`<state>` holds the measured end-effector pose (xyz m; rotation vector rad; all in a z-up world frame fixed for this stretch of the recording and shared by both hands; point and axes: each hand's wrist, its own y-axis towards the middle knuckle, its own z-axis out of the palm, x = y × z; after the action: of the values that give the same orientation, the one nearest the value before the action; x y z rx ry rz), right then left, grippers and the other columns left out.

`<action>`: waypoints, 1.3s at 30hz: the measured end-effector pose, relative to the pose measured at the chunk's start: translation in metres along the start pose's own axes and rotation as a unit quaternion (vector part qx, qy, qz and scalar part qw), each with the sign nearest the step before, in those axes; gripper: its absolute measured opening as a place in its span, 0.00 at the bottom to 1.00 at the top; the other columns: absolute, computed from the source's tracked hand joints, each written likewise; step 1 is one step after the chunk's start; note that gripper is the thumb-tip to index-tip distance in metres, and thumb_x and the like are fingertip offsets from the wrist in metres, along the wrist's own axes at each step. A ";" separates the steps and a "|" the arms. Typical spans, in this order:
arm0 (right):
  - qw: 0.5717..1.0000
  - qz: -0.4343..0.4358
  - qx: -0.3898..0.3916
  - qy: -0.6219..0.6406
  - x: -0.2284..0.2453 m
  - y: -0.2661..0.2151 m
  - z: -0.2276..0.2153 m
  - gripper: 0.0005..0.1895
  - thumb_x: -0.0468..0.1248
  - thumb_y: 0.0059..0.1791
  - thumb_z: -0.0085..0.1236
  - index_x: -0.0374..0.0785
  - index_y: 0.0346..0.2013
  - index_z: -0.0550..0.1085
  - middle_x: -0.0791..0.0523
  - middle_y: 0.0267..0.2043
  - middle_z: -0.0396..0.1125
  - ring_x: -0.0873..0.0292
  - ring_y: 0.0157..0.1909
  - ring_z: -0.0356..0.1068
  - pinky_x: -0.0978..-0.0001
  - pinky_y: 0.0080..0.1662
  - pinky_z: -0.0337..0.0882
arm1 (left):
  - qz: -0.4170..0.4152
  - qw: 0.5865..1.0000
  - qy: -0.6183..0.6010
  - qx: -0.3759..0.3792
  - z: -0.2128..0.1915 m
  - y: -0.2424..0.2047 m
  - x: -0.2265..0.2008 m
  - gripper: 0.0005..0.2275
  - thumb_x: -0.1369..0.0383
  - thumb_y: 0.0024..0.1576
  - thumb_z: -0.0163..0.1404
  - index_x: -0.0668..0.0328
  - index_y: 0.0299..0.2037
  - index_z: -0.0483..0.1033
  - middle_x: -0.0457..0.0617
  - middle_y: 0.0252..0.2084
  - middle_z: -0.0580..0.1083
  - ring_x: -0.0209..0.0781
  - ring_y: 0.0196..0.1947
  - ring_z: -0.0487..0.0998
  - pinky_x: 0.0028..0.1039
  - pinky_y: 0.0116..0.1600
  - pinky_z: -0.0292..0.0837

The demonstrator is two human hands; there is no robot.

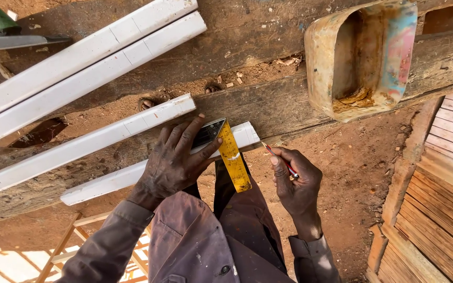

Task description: Using a combination square and a pencil to mark measurement lines on white profile pieces on a workbench.

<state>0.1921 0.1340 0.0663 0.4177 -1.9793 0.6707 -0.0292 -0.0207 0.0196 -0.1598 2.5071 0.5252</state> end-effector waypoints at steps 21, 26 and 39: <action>0.997 -0.062 0.040 0.039 0.023 0.021 0.035 0.09 0.31 0.52 0.57 0.28 0.44 0.79 0.49 0.23 0.71 0.64 0.19 0.69 0.74 0.21 0.74 | 0.012 1.000 0.009 -0.022 0.003 -0.001 0.002 0.14 0.64 0.59 0.58 0.54 0.55 0.80 0.73 0.56 0.72 0.66 0.46 0.77 0.44 0.41 0.69; 0.994 -0.090 0.051 0.037 0.024 0.025 0.049 0.10 0.31 0.54 0.57 0.27 0.46 0.78 0.47 0.26 0.71 0.60 0.21 0.72 0.71 0.23 0.75 | 0.009 1.000 0.021 -0.004 0.001 -0.001 0.001 0.16 0.65 0.58 0.60 0.54 0.56 0.78 0.72 0.56 0.72 0.64 0.45 0.77 0.42 0.40 0.67; 0.980 -0.091 0.118 -0.132 0.013 -0.034 0.003 0.11 0.37 0.54 0.54 0.34 0.47 0.77 0.51 0.42 0.77 0.56 0.43 0.80 0.70 0.41 0.82 | 0.018 0.995 0.060 0.083 -0.008 -0.004 0.002 0.16 0.60 0.68 0.49 0.50 0.63 0.67 0.74 0.60 0.69 0.60 0.41 0.73 0.44 0.38 0.61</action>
<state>0.2023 0.1053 0.0865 0.8607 -2.0815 0.7666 -0.0344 -0.0275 0.0234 -0.0855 2.6609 0.3272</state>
